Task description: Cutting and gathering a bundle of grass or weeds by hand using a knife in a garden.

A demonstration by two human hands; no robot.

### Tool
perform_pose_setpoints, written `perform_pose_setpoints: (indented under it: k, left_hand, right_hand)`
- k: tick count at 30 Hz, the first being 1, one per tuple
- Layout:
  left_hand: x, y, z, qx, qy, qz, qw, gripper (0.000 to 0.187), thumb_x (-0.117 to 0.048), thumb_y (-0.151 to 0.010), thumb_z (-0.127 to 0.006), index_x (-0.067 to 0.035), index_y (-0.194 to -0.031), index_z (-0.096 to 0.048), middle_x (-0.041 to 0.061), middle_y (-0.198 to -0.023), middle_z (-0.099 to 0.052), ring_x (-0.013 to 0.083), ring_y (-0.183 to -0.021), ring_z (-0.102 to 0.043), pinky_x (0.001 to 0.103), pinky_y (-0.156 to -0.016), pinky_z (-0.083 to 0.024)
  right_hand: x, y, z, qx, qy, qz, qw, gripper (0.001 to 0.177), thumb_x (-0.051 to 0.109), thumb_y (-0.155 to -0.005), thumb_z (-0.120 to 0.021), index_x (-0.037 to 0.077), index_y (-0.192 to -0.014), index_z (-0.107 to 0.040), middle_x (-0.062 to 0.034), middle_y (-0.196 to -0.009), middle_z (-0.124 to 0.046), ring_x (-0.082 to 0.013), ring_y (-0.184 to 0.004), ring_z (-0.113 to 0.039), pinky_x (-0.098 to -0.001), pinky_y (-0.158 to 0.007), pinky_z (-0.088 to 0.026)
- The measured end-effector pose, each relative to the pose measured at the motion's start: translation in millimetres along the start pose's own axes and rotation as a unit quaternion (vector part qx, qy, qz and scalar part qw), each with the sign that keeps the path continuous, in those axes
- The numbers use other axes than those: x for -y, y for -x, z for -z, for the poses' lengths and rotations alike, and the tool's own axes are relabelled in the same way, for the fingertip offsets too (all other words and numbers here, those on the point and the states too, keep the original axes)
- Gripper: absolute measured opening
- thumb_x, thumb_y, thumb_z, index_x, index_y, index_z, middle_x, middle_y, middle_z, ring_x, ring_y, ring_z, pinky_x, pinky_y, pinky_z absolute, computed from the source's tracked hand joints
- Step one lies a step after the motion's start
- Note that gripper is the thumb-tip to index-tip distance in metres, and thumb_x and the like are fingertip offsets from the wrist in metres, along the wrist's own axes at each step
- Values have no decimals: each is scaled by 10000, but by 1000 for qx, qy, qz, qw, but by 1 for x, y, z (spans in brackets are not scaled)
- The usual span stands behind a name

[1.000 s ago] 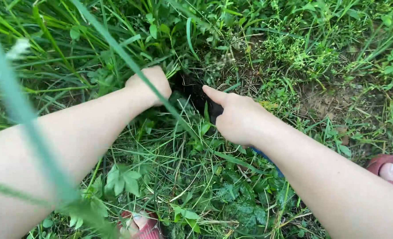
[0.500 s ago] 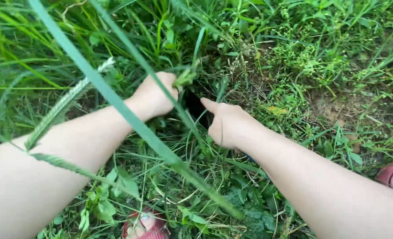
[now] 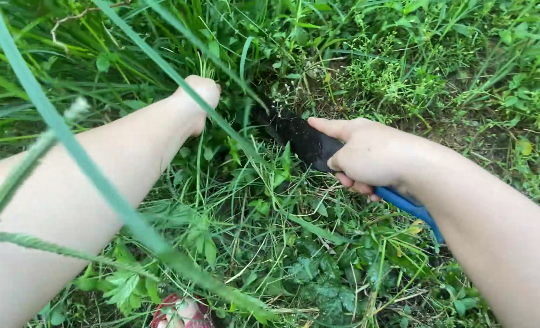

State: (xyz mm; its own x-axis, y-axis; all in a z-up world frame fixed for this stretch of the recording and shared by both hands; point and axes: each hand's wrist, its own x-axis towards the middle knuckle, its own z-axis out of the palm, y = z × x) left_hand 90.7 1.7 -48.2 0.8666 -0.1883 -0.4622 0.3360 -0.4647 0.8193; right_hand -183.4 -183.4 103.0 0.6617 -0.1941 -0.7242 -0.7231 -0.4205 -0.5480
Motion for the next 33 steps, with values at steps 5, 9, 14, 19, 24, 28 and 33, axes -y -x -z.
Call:
perform_pose_setpoints:
  k: [5, 9, 14, 19, 24, 28, 33]
  left_hand:
    - [4, -13, -20, -62, 12, 105, 992, 317, -180, -997, -439, -9, -1182, -631, 165, -1149, -630, 275, -1030, -567, 445, -892, -463]
    - [14, -7, -16, -76, 23, 99, 992, 308, -217, -1010, -462, -29, -1195, -620, 151, -1181, -616, 252, -1068, -555, 435, -938, -452]
    - [27, 21, -2, -82, 40, 48, 995, 270, -285, -1033, -531, -67, -1174, -606, 112, -1184, -602, 213, -1083, -551, 415, -953, -438]
    - [30, 78, 24, 16, 129, 5, 991, 241, -308, -1025, -545, -107, -1022, -677, 186, -1341, -600, 305, -1163, -560, 529, -1002, -460]
    - [35, 139, 38, -5, 69, 24, 997, 304, -393, -1052, -494, -202, -1040, -730, -6, -1316, -563, 168, -1209, -415, 512, -997, -295]
    - [33, 174, 42, 19, 78, 93, 992, 415, -489, -1068, -431, -235, -1039, -757, -5, -1051, -553, 154, -990, -444, 475, -896, -351]
    - [48, 161, 56, 42, 75, 171, 982, 457, -502, -1050, -481, -133, -977, -740, 87, -860, -625, 161, -605, -466, 365, -598, -390]
  right_hand:
    - [-2, 2, 4, 1, -11, 0, 1000, 797, 48, -980, -542, 508, -1590, -315, -60, -609, -524, -154, -424, -422, -349, -414, -405]
    - [1, 10, 8, -9, -14, 5, 1000, 790, 55, -988, -534, 512, -1591, -305, -63, -616, -522, -153, -434, -436, -343, -420, -418]
    - [8, 16, 14, -31, -13, 12, 999, 772, 63, -995, -528, 513, -1582, -309, -62, -625, -523, -154, -440, -434, -344, -422, -421]
    - [7, 14, 11, -14, -13, 24, 1000, 784, 71, -988, -542, 536, -1580, -324, -52, -644, -524, -143, -440, -424, -337, -413, -411]
    - [2, 14, -4, 26, 2, 27, 999, 785, 80, -983, -552, 531, -1582, -318, -48, -646, -543, -134, -441, -431, -316, -417, -409]
    - [8, 23, -20, 60, 1, 22, 998, 778, 85, -971, -550, 519, -1567, -301, -49, -633, -546, -134, -431, -431, -314, -416, -413]
    - [3, 28, -43, 78, 38, 33, 996, 829, 45, -940, -535, 522, -1581, -311, -82, -668, -571, -158, -433, -464, -348, -416, -430]
